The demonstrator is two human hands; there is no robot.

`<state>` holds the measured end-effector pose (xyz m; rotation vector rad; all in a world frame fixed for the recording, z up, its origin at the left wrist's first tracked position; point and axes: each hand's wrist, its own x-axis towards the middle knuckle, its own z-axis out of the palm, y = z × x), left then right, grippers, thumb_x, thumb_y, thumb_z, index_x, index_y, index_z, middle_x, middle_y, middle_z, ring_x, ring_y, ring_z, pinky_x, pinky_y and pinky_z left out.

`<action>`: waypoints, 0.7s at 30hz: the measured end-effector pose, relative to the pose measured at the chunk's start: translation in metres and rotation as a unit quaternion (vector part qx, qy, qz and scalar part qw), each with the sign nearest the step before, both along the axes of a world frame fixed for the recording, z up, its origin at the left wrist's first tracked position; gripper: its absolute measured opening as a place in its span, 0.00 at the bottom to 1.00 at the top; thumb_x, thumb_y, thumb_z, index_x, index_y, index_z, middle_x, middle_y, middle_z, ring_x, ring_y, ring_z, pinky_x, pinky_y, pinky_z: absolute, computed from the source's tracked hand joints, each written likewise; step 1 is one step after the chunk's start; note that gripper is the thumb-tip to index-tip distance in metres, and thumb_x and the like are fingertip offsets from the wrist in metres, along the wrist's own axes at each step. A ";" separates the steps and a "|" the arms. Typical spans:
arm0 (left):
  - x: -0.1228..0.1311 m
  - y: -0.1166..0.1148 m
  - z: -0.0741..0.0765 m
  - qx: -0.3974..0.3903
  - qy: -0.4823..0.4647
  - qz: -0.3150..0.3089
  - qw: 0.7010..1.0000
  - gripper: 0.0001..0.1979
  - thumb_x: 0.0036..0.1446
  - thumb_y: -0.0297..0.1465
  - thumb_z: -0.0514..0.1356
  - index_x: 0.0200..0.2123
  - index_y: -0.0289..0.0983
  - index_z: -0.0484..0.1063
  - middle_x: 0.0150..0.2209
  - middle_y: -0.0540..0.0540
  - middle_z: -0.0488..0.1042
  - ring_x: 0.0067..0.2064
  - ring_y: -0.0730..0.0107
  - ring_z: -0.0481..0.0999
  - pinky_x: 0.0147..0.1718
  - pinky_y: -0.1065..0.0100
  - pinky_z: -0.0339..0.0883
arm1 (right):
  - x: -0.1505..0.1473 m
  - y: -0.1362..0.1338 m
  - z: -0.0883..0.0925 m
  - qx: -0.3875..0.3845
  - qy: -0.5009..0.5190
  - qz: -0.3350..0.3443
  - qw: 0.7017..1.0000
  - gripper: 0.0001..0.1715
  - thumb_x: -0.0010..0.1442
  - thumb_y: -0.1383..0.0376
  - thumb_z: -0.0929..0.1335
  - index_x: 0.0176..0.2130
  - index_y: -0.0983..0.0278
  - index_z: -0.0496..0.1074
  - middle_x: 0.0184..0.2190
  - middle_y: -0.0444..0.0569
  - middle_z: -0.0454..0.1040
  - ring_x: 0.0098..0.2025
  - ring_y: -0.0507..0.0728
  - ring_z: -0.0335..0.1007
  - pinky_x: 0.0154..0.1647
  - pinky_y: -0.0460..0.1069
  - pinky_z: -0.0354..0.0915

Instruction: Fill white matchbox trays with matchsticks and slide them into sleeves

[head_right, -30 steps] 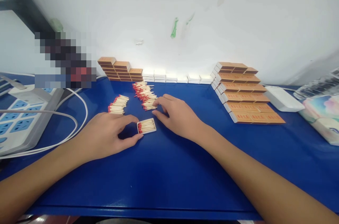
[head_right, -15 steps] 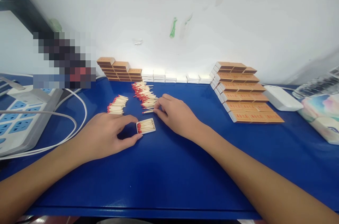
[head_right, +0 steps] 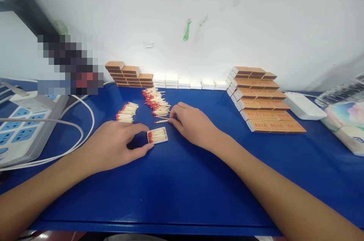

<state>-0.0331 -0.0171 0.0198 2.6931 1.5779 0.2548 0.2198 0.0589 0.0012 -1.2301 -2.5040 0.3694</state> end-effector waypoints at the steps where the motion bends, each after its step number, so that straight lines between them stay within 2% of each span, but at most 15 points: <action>1: 0.000 0.000 0.000 0.000 0.000 0.000 1.000 0.17 0.67 0.47 0.61 0.49 0.43 0.80 0.33 0.49 0.83 0.32 0.61 0.81 0.29 0.64 0.60 | 0.000 0.000 0.000 -0.004 -0.003 -0.003 1.000 0.05 0.72 0.64 0.68 0.41 0.61 0.73 0.38 0.47 0.72 0.33 0.55 0.66 0.35 0.51 0.59; 7: 0.000 -0.001 0.001 -0.001 0.001 0.000 1.000 0.17 0.67 0.46 0.62 0.48 0.43 0.80 0.32 0.49 0.82 0.32 0.61 0.80 0.29 0.64 0.60 | 0.000 0.000 0.001 -0.014 -0.003 0.001 1.000 0.07 0.74 0.64 0.66 0.41 0.61 0.72 0.39 0.48 0.72 0.33 0.55 0.65 0.35 0.51 0.59; 14: 0.001 -0.001 0.001 0.010 0.005 0.000 1.000 0.16 0.66 0.46 0.62 0.48 0.42 0.80 0.31 0.50 0.82 0.31 0.60 0.80 0.29 0.63 0.59 | 0.003 0.003 -0.003 -0.001 0.024 0.027 0.999 0.04 0.73 0.66 0.67 0.45 0.61 0.73 0.39 0.47 0.71 0.34 0.54 0.65 0.37 0.50 0.59; 21: 0.000 0.000 0.001 0.015 0.003 -0.003 1.000 0.15 0.66 0.46 0.62 0.47 0.43 0.80 0.30 0.50 0.81 0.31 0.61 0.80 0.29 0.64 0.59 | 0.002 0.002 -0.001 0.000 -0.019 0.017 1.000 0.07 0.75 0.64 0.64 0.44 0.62 0.71 0.42 0.50 0.73 0.34 0.55 0.66 0.36 0.51 0.60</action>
